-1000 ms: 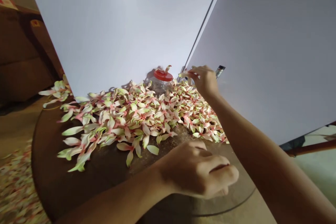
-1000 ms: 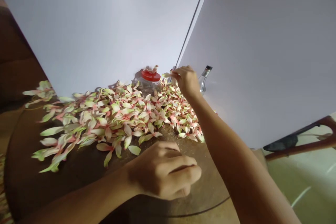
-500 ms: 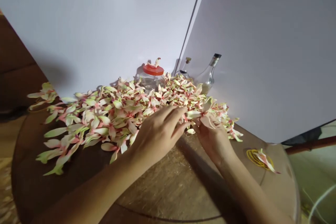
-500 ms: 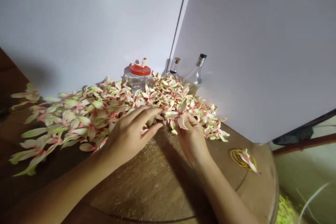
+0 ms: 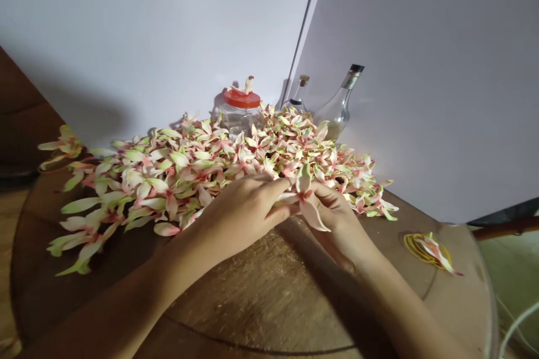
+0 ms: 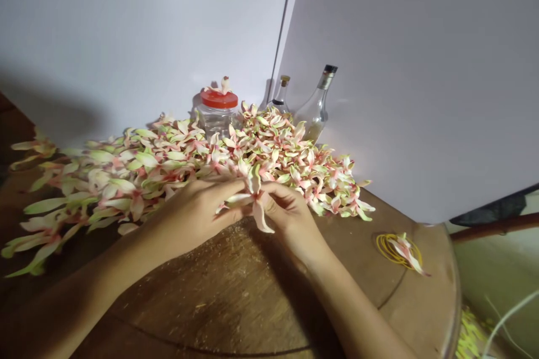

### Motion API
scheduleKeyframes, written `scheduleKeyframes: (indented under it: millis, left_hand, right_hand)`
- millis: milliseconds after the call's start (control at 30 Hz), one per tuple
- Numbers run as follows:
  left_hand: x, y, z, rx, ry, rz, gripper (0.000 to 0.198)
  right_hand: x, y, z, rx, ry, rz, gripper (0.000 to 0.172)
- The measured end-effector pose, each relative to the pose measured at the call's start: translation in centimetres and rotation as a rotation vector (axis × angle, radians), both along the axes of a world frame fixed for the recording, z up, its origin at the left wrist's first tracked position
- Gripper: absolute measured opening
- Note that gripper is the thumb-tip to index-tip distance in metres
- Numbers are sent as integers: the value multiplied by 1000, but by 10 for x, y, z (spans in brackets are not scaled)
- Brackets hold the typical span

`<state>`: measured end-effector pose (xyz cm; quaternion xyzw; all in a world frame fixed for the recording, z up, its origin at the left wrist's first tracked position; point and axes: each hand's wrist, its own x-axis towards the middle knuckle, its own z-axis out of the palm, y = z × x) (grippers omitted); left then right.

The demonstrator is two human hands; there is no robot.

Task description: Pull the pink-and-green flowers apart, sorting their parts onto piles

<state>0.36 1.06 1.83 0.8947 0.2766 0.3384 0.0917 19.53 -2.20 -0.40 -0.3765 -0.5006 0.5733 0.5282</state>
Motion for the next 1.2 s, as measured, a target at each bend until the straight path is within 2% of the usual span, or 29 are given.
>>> scheduleKeyframes:
  millis: [100,200,300,400,533,633,767,1000,1100,1200]
  left_hand:
    - [0,1,2,-38,44,4,14]
    - [-1,4,2,36,156,115,19]
    - [-2,6,0,121,303,235,23]
    - [-1,5,-5,190,455,277,24]
    - [3,0,-11,248,500,313,27]
    - [6,-3,-14,285,453,313,26]
    - [9,-5,-15,281,414,330,25]
    - [12,-5,-17,270,370,346,23]
    - [12,-5,-18,278,347,353,23]
    - [12,-4,-16,207,324,327,26]
  right_hand:
    - [2,1,1,35,-127,-9,16]
    - [5,2,4,118,-304,-102,29]
    - [7,-1,6,366,-734,-195,44]
    - [5,-5,5,650,-1172,-235,57]
    - [0,-8,5,860,-1441,-374,43]
    - [1,-8,8,908,-1494,-415,37]
    - [5,-6,8,836,-1411,-375,28]
    - [9,-3,-3,738,-1332,-372,26]
    - [8,-2,-4,737,-1309,-378,24]
    - [7,-1,-4,754,-1300,-372,23]
